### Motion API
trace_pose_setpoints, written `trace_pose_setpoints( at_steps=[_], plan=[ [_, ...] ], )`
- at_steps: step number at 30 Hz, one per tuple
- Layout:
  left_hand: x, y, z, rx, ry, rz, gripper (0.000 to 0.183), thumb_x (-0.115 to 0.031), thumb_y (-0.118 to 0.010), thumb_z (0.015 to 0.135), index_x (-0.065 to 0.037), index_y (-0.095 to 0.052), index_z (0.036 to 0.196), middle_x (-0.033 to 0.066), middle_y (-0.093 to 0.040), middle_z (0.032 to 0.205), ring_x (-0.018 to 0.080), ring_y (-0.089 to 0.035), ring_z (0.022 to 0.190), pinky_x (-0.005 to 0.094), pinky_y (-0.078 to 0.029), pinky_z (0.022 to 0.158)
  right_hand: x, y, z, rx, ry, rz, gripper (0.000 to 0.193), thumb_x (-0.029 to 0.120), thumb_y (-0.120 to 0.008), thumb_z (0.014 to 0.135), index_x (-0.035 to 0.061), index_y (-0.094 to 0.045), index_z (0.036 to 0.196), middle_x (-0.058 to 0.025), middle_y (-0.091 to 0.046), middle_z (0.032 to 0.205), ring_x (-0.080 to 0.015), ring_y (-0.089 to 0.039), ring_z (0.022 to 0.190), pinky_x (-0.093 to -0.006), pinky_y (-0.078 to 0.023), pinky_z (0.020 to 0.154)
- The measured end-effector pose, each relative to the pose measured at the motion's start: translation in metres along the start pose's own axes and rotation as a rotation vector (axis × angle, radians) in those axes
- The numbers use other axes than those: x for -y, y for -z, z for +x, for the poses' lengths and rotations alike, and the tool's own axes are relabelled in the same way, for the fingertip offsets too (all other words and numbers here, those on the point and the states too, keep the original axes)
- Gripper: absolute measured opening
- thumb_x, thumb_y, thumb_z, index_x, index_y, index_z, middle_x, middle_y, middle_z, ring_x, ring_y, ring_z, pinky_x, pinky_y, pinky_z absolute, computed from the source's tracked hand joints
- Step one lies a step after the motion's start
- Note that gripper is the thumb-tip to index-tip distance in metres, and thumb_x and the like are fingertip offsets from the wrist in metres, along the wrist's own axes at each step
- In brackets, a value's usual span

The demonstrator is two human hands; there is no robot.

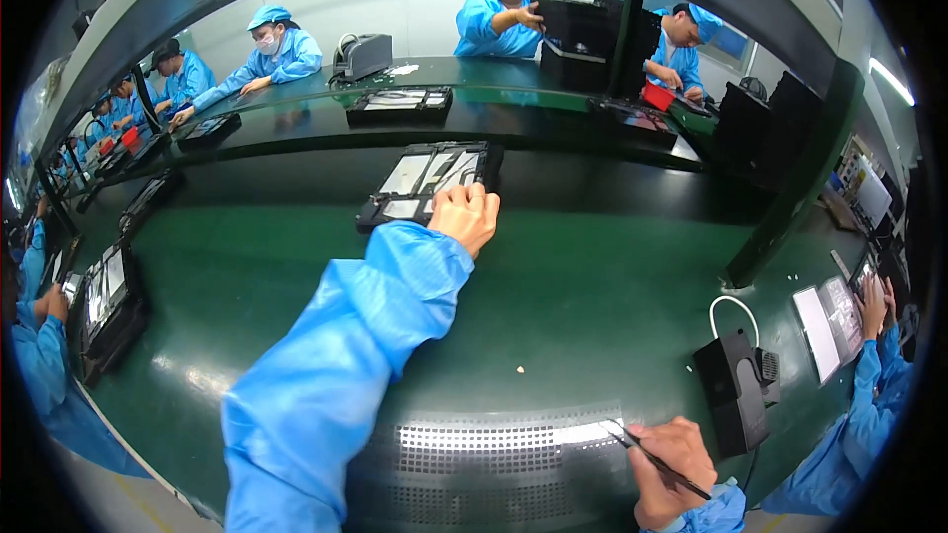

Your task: The person assembles internal components into a laptop shell using tweezers, then inspects the components.

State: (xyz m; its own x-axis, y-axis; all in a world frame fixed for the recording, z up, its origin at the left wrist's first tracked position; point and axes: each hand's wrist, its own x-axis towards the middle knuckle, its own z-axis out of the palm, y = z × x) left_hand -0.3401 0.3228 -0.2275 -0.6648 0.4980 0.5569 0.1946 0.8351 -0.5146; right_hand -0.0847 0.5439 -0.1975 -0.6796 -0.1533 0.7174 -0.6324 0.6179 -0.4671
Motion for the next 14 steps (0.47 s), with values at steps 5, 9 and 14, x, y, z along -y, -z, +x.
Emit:
trace_pose_setpoints(
  at_steps=[5,9,14],
  plan=[
    [-0.008,-0.004,0.004,0.32,0.174,-0.32,0.048,-0.043,-0.057,0.071,-0.005,-0.045,0.098,0.0128,-0.052,0.092,0.028,-0.053,0.084,0.0399,-0.043,0.069,-0.006,-0.006,-0.004,-0.019,0.007,-0.006,0.02,-0.009,-0.063,0.062,-0.0008,-0.055,0.078,-0.0144,-0.058,0.075,-0.0266,-0.056,0.069,-0.0368,-0.042,0.072],
    [0.01,0.042,0.006,0.259,0.086,-0.257,0.038,-0.023,-0.058,0.07,-0.007,-0.044,0.101,0.0119,-0.052,0.094,0.0273,-0.053,0.086,0.0383,-0.041,0.072,-0.001,-0.003,-0.005,-0.056,0.004,0.016,0.02,-0.007,-0.063,0.063,0.0003,-0.057,0.081,-0.0138,-0.058,0.074,-0.0274,-0.056,0.068,-0.0366,-0.042,0.073],
    [0.034,0.094,-0.02,0.251,-0.007,-0.367,0.044,-0.006,-0.059,0.061,-0.009,-0.043,0.102,0.0115,-0.053,0.091,0.0288,-0.053,0.085,0.0414,-0.04,0.076,-0.016,-0.026,-0.015,-0.045,-0.143,0.183,0.021,-0.002,-0.06,0.06,-0.0022,-0.056,0.081,-0.0172,-0.06,0.079,-0.0216,-0.052,0.068,-0.0372,-0.036,0.07]
  ],
)
